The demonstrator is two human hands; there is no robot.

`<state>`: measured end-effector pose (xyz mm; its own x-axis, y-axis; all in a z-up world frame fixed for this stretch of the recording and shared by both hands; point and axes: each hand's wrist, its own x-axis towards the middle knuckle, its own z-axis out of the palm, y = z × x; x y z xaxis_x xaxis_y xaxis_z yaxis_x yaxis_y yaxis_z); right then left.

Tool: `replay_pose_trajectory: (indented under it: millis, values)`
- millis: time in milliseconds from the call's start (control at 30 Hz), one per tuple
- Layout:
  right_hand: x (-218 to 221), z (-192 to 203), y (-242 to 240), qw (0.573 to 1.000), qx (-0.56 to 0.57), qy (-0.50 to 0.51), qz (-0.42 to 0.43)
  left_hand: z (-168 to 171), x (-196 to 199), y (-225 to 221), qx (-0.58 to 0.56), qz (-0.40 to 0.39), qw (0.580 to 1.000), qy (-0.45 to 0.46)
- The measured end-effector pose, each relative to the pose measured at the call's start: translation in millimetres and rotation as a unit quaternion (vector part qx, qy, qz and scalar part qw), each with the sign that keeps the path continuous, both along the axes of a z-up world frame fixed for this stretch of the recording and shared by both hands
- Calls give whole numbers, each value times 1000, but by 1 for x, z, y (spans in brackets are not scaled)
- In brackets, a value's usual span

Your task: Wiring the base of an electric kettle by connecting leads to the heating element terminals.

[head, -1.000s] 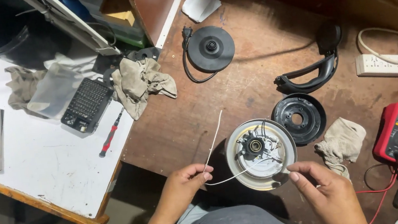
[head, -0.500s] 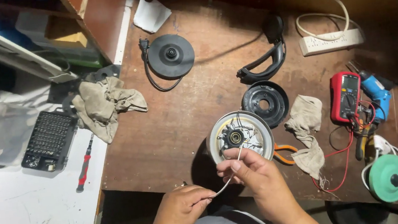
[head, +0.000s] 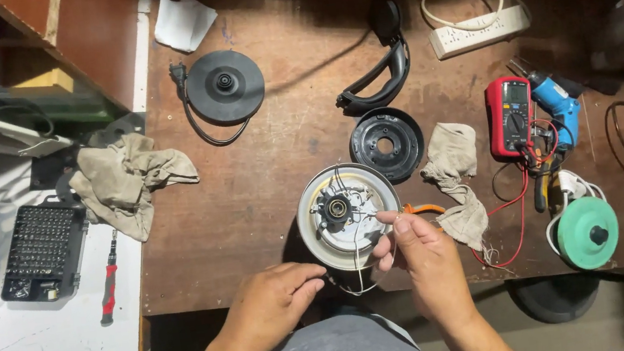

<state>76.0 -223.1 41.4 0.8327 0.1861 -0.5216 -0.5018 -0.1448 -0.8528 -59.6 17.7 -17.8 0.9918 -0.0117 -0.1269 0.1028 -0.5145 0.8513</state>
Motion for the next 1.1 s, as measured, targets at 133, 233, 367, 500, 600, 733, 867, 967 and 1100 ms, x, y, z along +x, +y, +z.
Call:
replay_pose_trajectory:
  millis: [133, 233, 367, 500, 600, 733, 867, 967, 1100]
  values:
    - [11, 0, -6, 985, -131, -57, 99, 30, 27, -1, 38, 112, 988, -98]
    - [19, -1, -8, 972, -179, -69, 136, 50, 63, -3, 121, 46, 990, -63]
    - [24, 7, -8, 948, -244, -81, 189, 28, 82, -11, 202, 14, 978, -46]
    - [28, 12, -6, 939, -241, -91, 228, 34, 85, -12, 222, 26, 966, -126]
    - [29, -1, -12, 907, -252, -190, 278, 37, 85, -16, 208, 39, 971, -113]
    - [36, -12, -17, 870, -253, -276, 320, 37, 82, -22, 193, 49, 976, -90]
    - [45, -5, -12, 861, -274, -244, 352, 25, 76, -27, 203, 63, 971, -106]
    - [49, -5, -9, 860, -281, -221, 365, 20, 74, -30, 216, 70, 966, -124]
    - [51, -10, -9, 868, -235, -249, 360, 17, 75, -33, 219, 83, 960, -151]
